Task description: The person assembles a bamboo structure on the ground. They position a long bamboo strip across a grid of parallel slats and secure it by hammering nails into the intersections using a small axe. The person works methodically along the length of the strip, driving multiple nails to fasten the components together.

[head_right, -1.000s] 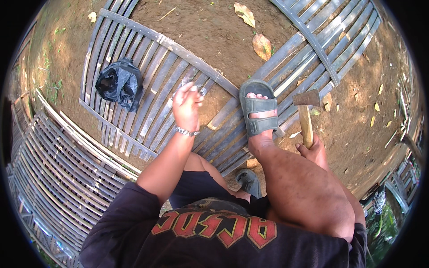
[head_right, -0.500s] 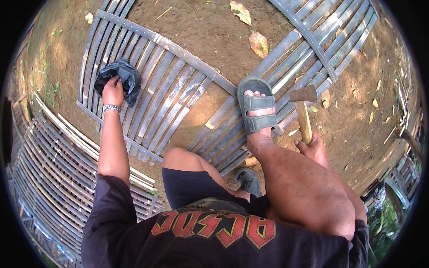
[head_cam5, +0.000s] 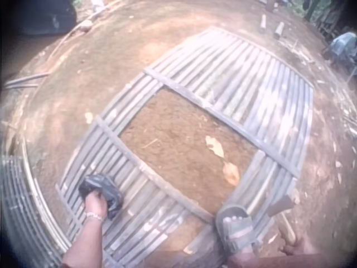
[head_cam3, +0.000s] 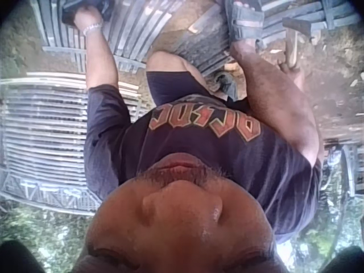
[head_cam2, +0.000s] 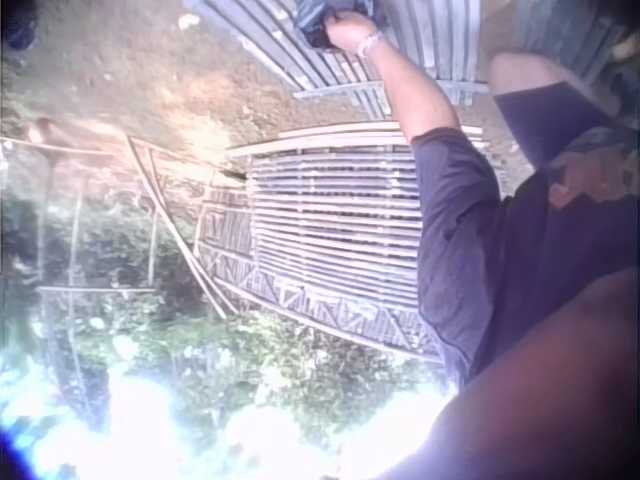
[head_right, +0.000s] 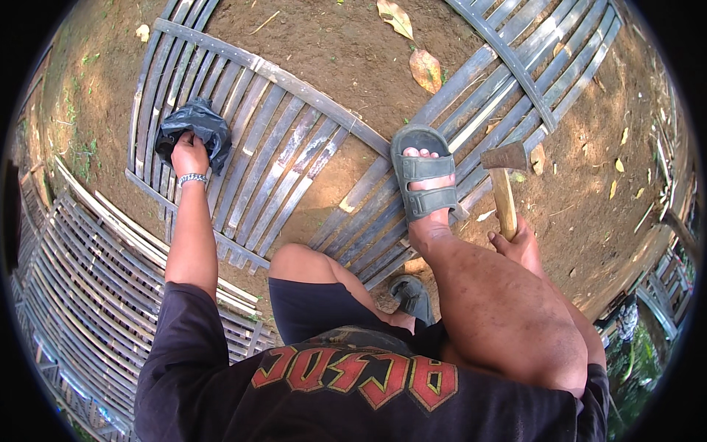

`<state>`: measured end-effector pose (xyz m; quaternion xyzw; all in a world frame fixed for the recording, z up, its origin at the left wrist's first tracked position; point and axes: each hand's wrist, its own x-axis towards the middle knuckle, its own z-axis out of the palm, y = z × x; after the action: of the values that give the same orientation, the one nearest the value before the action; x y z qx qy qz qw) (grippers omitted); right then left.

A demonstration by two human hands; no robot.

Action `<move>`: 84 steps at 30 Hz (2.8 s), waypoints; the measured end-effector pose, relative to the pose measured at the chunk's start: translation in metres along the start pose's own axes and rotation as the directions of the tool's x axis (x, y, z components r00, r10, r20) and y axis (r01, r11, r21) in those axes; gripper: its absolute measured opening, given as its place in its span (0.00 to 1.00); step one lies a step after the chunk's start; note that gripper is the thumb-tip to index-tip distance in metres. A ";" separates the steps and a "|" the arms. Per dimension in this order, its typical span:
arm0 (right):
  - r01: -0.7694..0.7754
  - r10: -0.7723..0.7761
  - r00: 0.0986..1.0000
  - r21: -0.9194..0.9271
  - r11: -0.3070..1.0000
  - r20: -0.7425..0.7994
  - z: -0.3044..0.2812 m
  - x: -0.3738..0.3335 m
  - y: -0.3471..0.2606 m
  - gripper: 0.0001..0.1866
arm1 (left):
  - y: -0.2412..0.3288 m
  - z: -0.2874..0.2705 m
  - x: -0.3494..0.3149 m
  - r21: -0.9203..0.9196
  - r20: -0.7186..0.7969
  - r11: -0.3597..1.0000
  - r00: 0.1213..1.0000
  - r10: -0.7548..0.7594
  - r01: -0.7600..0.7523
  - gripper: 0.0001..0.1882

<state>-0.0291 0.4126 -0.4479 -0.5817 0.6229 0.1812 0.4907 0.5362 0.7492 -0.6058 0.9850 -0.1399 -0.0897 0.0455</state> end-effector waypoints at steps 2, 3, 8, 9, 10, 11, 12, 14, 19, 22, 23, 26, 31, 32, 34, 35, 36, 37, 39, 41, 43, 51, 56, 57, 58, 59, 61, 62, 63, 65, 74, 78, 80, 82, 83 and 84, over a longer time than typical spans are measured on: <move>0.022 -0.022 1.000 0.006 1.000 0.004 0.001 0.000 -0.001 0.23 | 0.005 0.001 0.001 0.003 0.019 1.000 1.000 -0.011 0.011 0.14; 0.027 -0.027 1.000 -0.017 0.999 0.006 0.001 0.000 -0.001 0.23 | 0.007 0.000 0.002 0.003 0.025 1.000 1.000 -0.017 0.017 0.14; -0.003 0.004 0.999 -0.018 1.000 0.050 0.000 0.001 -0.011 0.23 | -0.010 0.008 0.013 0.074 -0.012 0.994 0.996 0.087 -0.086 0.14; 0.002 0.000 0.999 -0.047 0.999 0.037 0.000 0.001 -0.009 0.23 | -0.014 0.009 0.016 0.099 -0.027 0.987 0.991 0.134 -0.130 0.14; 0.007 -0.005 1.000 -0.075 0.997 0.025 0.000 0.003 -0.005 0.23 | -0.017 0.010 0.017 0.087 -0.030 0.991 0.994 0.101 -0.098 0.15; 0.011 -0.010 1.000 -0.104 0.995 0.013 -0.001 0.004 -0.003 0.23 | -0.021 0.011 0.019 0.075 -0.032 0.995 0.997 0.069 -0.066 0.15; 0.034 -0.033 0.999 -0.117 0.993 0.007 -0.002 0.004 -0.001 0.24 | -0.015 0.009 0.018 0.061 -0.029 0.997 0.999 0.040 -0.038 0.15; 0.078 -0.080 0.997 -0.143 0.987 -0.002 -0.003 0.002 0.002 0.24 | -0.004 0.006 0.014 -0.025 -0.069 1.000 0.998 0.012 -0.013 0.14; 0.038 -0.039 0.999 -0.091 0.995 -0.008 -0.002 0.001 0.008 0.22 | -0.003 0.004 0.020 0.032 -0.045 0.998 0.997 -0.054 0.056 0.14; 0.010 -0.010 1.000 -0.032 0.999 0.000 0.000 -0.001 0.004 0.22 | -0.002 0.005 0.019 0.095 -0.049 0.995 0.998 -0.038 0.043 0.15; 0.000 0.000 1.000 -0.002 1.000 0.006 0.001 -0.002 0.001 0.22 | -0.002 0.005 0.018 0.115 -0.051 0.993 0.998 -0.024 0.030 0.15; -0.036 0.037 0.999 -0.045 0.998 0.021 0.000 -0.002 -0.004 0.22 | -0.014 0.002 0.020 0.013 -0.071 1.000 0.997 0.023 -0.022 0.15; -0.009 0.009 0.999 0.016 1.000 0.032 -0.001 -0.002 -0.001 0.22 | 0.000 -0.021 -0.009 -0.410 -0.114 0.910 0.986 -0.120 0.063 0.14; 0.006 -0.006 0.999 0.014 1.000 0.031 -0.001 -0.002 -0.001 0.23 | 0.002 -0.022 -0.020 -0.574 -0.139 0.816 0.974 -0.182 0.070 0.14; 0.013 -0.012 1.000 -0.012 1.000 0.024 -0.002 -0.002 0.002 0.23 | 0.027 -0.030 -0.052 -0.712 -0.281 0.700 0.935 -0.218 -0.051 0.10; 0.017 -0.016 1.000 -0.027 0.999 0.018 -0.003 -0.001 0.005 0.23 | 0.039 -0.029 -0.067 -0.782 -0.292 0.619 0.922 -0.254 -0.077 0.09; 0.024 -0.023 1.000 -0.041 0.999 0.013 -0.005 0.000 0.008 0.23 | 0.053 -0.027 -0.083 -0.840 -0.300 0.533 0.908 -0.293 -0.106 0.08; 0.030 -0.030 0.999 -0.058 0.998 0.011 -0.007 0.002 0.013 0.23 | 0.074 -0.024 -0.102 -0.898 -0.247 0.418 0.943 -0.224 -0.136 0.07; 0.020 -0.018 1.000 -0.086 0.996 0.019 -0.010 0.002 0.009 0.23 | 0.118 -0.012 -0.135 -0.961 -0.115 0.258 0.991 -0.062 -0.096 0.06; -0.002 0.006 0.999 -0.096 0.995 0.046 -0.011 0.002 -0.009 0.23 | 0.152 0.008 -0.154 -0.976 0.028 0.216 0.998 0.051 0.017 0.06; -0.020 0.026 0.997 -0.074 0.997 0.076 -0.015 0.003 -0.020 0.23 | 0.175 0.041 -0.158 -0.958 0.066 0.285 0.994 0.086 0.039 0.05; -0.027 0.025 0.997 0.027 0.999 0.079 -0.017 0.002 -0.020 0.23 | 0.208 0.070 -0.162 -0.781 -0.025 0.615 0.990 0.138 -0.106 0.08; -0.052 0.055 0.997 -0.054 0.997 0.056 -0.020 -0.001 -0.001 0.21 | 0.213 0.077 -0.159 -0.778 -0.082 0.614 0.991 0.105 -0.130 0.07; -0.034 0.038 0.998 -0.096 0.995 0.043 -0.020 -0.002 0.004 0.21 | 0.213 0.077 -0.160 -0.780 -0.093 0.610 0.990 0.104 -0.137 0.07; -0.017 0.021 0.999 -0.139 0.990 0.032 -0.020 -0.001 0.009 0.21 | 0.213 0.078 -0.160 -0.775 -0.106 0.613 0.988 0.115 -0.154 0.07; 0.000 0.004 1.000 -0.181 0.983 0.022 -0.020 -0.001 0.013 0.21 | 0.212 0.078 -0.160 -0.770 -0.119 0.615 0.985 0.125 -0.170 0.07; -0.029 0.035 0.999 -0.207 0.978 0.025 -0.020 -0.004 0.008 0.21 | 0.213 0.078 -0.161 -0.764 -0.127 0.619 0.983 0.130 -0.181 0.06; -0.043 0.050 0.998 -0.220 0.975 0.026 -0.020 -0.005 0.005 0.20 | 0.214 0.078 -0.162 -0.763 -0.123 0.622 0.985 0.123 -0.173 0.06; -0.039 0.045 0.999 -0.204 0.978 0.021 -0.019 -0.006 0.003 0.21 | 0.215 0.078 -0.162 -0.763 -0.121 0.625 0.986 0.114 -0.166 0.06; -0.031 0.033 0.999 -0.175 0.984 0.011 -0.019 -0.006 0.001 0.21 | 0.215 0.079 -0.161 -0.752 -0.135 0.632 0.982 0.132 -0.188 0.06; -0.059 0.085 0.992 -0.253 0.966 0.091 -0.039 0.001 -0.025 0.23 | 0.218 0.089 -0.161 -0.680 -0.222 0.683 0.963 0.155 -0.267 0.05; 0.420 -0.332 0.907 -0.533 0.735 0.258 -0.049 0.015 -0.076 0.23 | 0.219 0.089 -0.162 -0.632 -0.261 0.721 0.954 0.146 -0.283 0.05; 0.411 -0.231 0.899 -0.534 0.739 0.373 -0.025 0.025 -0.147 0.22 | 0.212 0.093 -0.163 -0.614 -0.285 0.733 0.948 0.140 -0.293 0.05; 0.589 -0.418 0.799 -0.424 0.688 0.433 0.001 0.041 -0.171 0.23 | 0.216 0.095 -0.164 -0.619 -0.306 0.727 0.944 0.126 -0.298 0.05; 0.672 -0.504 0.732 -0.359 0.648 0.459 0.015 0.052 -0.178 0.23 | 0.216 0.095 -0.163 -0.631 -0.310 0.717 0.943 0.118 -0.297 0.04; 0.813 -0.660 0.582 -0.346 0.468 0.475 0.029 0.070 -0.180 0.22 | 0.217 0.095 -0.164 -0.631 -0.302 0.716 0.945 0.125 -0.296 0.04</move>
<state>0.1561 0.3512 -0.4563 -0.8734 0.1554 0.1918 0.4198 0.3053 0.5820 -0.6472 0.8833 -0.2040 -0.0098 0.4220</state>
